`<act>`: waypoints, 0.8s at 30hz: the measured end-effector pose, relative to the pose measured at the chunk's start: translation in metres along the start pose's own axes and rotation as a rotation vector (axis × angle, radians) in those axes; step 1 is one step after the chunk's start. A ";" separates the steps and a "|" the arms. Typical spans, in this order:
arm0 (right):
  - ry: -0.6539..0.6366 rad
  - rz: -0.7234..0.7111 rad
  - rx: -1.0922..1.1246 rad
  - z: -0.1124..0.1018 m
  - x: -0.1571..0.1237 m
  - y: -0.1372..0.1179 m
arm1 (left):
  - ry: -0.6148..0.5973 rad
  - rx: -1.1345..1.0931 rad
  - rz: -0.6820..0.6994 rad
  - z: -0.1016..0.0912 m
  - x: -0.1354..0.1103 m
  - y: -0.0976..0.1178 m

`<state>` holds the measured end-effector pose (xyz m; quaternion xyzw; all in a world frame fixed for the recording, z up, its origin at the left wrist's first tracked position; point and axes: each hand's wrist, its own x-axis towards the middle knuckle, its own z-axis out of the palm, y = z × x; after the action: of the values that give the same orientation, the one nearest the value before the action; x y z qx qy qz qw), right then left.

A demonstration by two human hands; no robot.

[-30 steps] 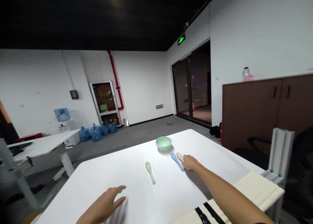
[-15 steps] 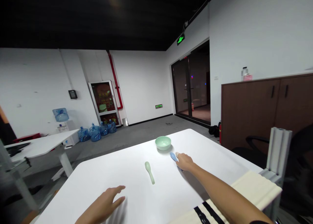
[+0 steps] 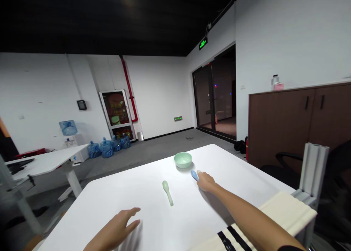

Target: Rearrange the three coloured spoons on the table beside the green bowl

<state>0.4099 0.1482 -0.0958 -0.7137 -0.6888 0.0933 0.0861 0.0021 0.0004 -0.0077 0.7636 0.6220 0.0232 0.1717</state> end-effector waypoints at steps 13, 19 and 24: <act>0.017 0.005 0.087 -0.009 -0.009 -0.017 | -0.008 0.018 0.007 -0.001 0.000 -0.002; 0.032 0.004 0.099 -0.013 -0.015 -0.024 | 0.002 -0.008 0.009 0.001 0.002 -0.004; -0.011 0.016 0.111 -0.025 -0.019 -0.039 | -0.006 -0.004 0.009 -0.001 0.000 -0.001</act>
<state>0.3781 0.1304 -0.0614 -0.7128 -0.6773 0.1361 0.1212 0.0011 0.0009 -0.0069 0.7663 0.6178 0.0229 0.1751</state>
